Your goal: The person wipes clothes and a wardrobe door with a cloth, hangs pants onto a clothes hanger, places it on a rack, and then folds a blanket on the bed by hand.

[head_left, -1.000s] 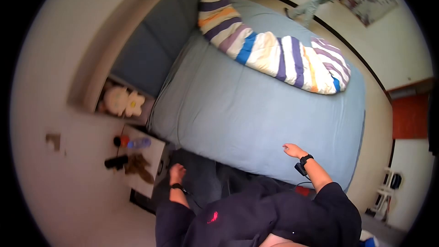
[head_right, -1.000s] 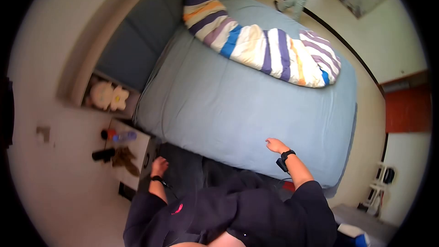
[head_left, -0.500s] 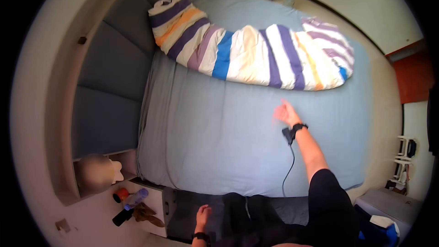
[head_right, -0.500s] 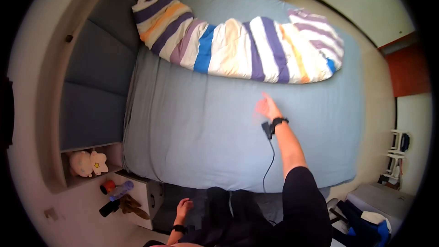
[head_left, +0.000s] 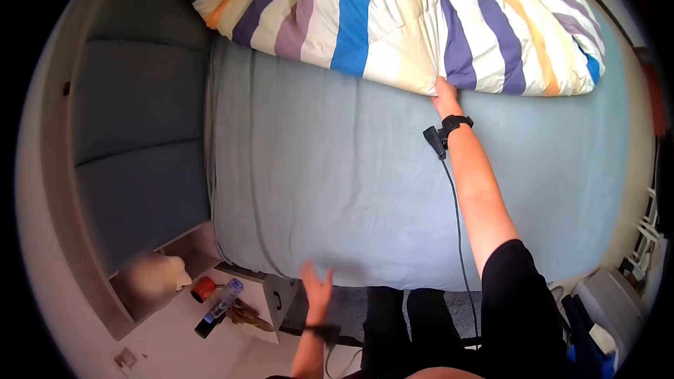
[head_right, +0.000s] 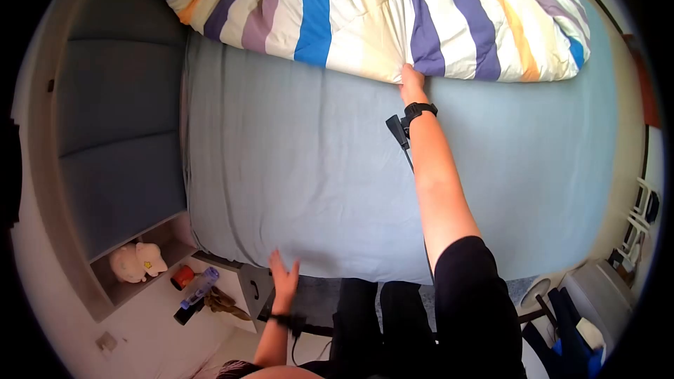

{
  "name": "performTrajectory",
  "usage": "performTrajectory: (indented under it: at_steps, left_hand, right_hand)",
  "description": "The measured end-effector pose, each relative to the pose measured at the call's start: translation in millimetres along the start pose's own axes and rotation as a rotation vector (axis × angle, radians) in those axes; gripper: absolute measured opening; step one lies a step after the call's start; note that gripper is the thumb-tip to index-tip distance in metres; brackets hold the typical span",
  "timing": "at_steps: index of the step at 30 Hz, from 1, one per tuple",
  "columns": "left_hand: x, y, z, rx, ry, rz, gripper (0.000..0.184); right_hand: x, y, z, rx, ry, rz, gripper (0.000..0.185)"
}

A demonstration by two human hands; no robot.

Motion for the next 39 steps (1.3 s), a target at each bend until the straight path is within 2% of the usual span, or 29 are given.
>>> performTrajectory:
  at_steps: [1, 2, 4, 8, 12, 13, 14, 15, 17, 18, 19, 21, 24, 25, 27, 28, 29, 31, 32, 33, 35, 37, 38, 39]
  left_hand:
    - [-45, 20, 22, -0.015, 0.089, 0.027, 0.077]
    - [-91, 49, 36, 0.073, 0.169, -0.028, 0.096]
    - [-143, 95, 71, -0.172, -0.193, -0.037, 0.119]
    - [-153, 108, 58, -0.100, -0.159, -0.094, 0.132]
    - [-154, 103, 65, -0.126, -0.186, -0.106, 0.134]
    - [-152, 98, 67, -0.114, -0.214, -0.133, 0.134]
    - [-150, 93, 70, -0.099, -0.241, -0.155, 0.134]
    - [-150, 86, 74, -0.078, -0.221, -0.139, 0.134]
    - [-147, 71, 77, -0.060, -0.228, -0.183, 0.131]
    - [-145, 62, 81, 0.013, -0.268, -0.193, 0.122]
    - [-138, 50, 83, 0.028, -0.240, -0.165, 0.122]
    - [-114, 41, 102, 1.006, -0.210, -0.415, 0.115]
    - [-59, 19, 156, 1.539, -0.373, -0.437, 0.115]
    - [-44, 23, 172, 1.544, -0.370, -0.447, 0.115]
    - [-6, 40, 202, 1.650, -0.600, -0.533, 0.114]
    - [13, 38, 220, 1.626, -0.603, -0.551, 0.107]
    - [6, 75, 212, 1.727, -0.473, -0.837, 0.098]
    - [12, 60, 246, 1.949, -0.381, -0.786, 0.078]
    - [1, 62, 241, 2.064, -0.325, -0.707, 0.061]
    - [-12, 66, 236, 2.052, -0.301, -0.738, 0.061]
    - [-34, 25, 257, 1.983, -0.203, -0.701, 0.050]
    - [-50, -37, 283, 1.901, -0.098, -0.649, 0.038]
    - [-51, -86, 311, 1.920, -0.127, -0.711, 0.030]
    - [-49, -131, 324, 1.933, -0.048, -0.616, 0.028]
  right_hand:
    - [1, 0, 0, -0.003, 0.009, 0.002, 0.037]
    - [4, 3, -5, -0.026, 0.020, -0.085, 0.037]
    - [-4, 0, 2, -0.106, 0.022, -0.226, 0.037]
    - [31, -11, -5, -0.096, 0.008, -0.156, 0.034]
    - [52, -16, -4, -0.267, 0.043, -0.358, 0.031]
    - [72, -28, -9, -0.263, 0.046, -0.366, 0.032]
    - [96, -39, -13, -0.289, 0.028, -0.494, 0.030]
    - [135, -55, -29, -0.252, 0.029, -0.438, 0.031]
    - [176, -110, -36, -0.307, 0.045, -0.465, 0.034]
    - [199, -146, -43, -0.284, 0.005, -0.513, 0.036]
    - [242, -177, -62, -0.255, -0.066, -0.584, 0.039]
    - [275, -253, -69, -0.205, -0.002, -0.522, 0.041]
    - [348, -335, -91, -0.158, 0.128, -0.380, 0.041]
    - [369, -355, -103, -0.155, 0.175, -0.350, 0.041]
    - [422, -389, -123, -0.170, 0.191, -0.346, 0.044]
    - [447, -402, -122, -0.204, 0.176, -0.330, 0.048]
    - [474, -410, -121, -0.199, 0.191, -0.386, 0.049]
    - [501, -404, -116, -0.188, 0.173, -0.377, 0.043]
    - [511, -407, -114, -0.210, 0.142, -0.372, 0.043]
    - [517, -410, -107, -0.156, 0.111, -0.352, 0.040]
    - [515, -414, -101, -0.131, 0.105, -0.313, 0.033]
    - [516, -411, -127, 0.003, -0.089, -0.336, 0.035]
    - [530, -390, -156, 0.048, -0.130, -0.294, 0.036]
    - [545, -373, -177, 0.059, -0.182, -0.321, 0.036]
Point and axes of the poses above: each hand's wrist, its own x-axis away from the middle knuckle, its own y-axis out of the palm, z = x × y, the point moved 5 cm from there along -x, towards the middle knuckle, and after that the axes turned 2 degrees about x, right-handed, at the moved point
